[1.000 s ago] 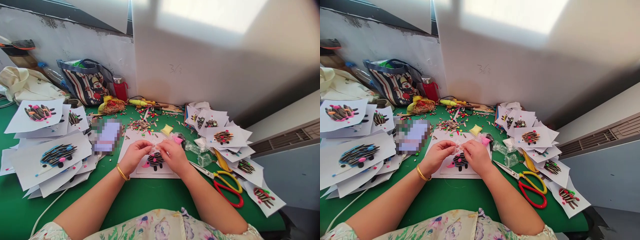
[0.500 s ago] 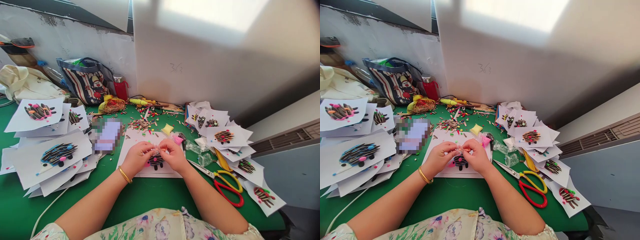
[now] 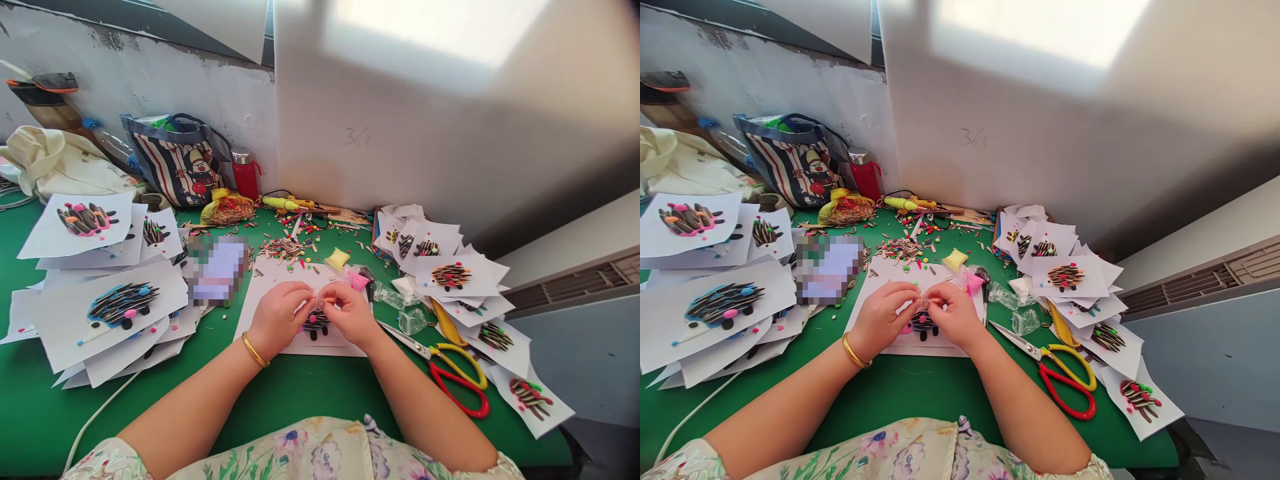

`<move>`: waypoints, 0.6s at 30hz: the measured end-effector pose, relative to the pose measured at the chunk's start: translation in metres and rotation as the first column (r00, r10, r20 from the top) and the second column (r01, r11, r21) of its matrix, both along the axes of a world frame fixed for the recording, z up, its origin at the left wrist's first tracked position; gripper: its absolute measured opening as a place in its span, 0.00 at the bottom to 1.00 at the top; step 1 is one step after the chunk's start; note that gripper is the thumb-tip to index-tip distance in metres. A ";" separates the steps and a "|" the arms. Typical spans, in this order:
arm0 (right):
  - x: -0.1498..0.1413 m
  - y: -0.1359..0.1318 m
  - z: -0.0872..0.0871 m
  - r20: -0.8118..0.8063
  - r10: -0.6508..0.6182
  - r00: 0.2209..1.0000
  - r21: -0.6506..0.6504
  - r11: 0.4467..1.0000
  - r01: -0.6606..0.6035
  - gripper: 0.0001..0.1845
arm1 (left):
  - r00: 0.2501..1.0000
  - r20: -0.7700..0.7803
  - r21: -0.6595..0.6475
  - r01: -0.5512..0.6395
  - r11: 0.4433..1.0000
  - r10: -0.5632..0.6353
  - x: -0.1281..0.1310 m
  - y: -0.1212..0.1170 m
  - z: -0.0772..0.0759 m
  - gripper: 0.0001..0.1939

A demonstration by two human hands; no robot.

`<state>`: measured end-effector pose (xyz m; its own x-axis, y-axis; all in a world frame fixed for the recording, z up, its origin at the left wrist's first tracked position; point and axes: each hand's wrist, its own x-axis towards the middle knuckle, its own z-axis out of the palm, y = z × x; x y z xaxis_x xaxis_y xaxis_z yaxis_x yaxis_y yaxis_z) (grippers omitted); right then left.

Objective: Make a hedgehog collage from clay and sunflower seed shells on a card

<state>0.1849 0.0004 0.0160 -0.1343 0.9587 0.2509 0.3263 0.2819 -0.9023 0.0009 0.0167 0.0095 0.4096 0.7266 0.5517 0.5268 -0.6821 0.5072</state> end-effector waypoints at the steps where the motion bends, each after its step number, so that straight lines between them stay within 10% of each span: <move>1: 0.000 0.000 0.001 0.007 -0.007 1.000 0.002 1.000 0.007 0.03 | 1.000 -0.008 0.012 -0.004 1.000 0.004 0.000 0.000 0.000 0.09; 11: -0.001 -0.001 -0.002 -0.011 0.002 1.000 -0.089 0.996 -0.003 0.04 | 0.998 -0.059 0.039 0.028 0.999 -0.026 0.001 0.000 0.000 0.08; 18: 0.003 0.002 0.002 -0.063 -0.091 0.994 -0.102 0.991 0.084 0.02 | 0.980 0.189 -0.034 -0.056 0.998 0.062 0.001 -0.003 0.004 0.06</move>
<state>0.1881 0.0025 0.0177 -0.0349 0.9865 0.1601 0.2835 0.1634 -0.9449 0.0015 0.0136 0.0131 0.2552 0.7626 0.5943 0.4579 -0.6367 0.6204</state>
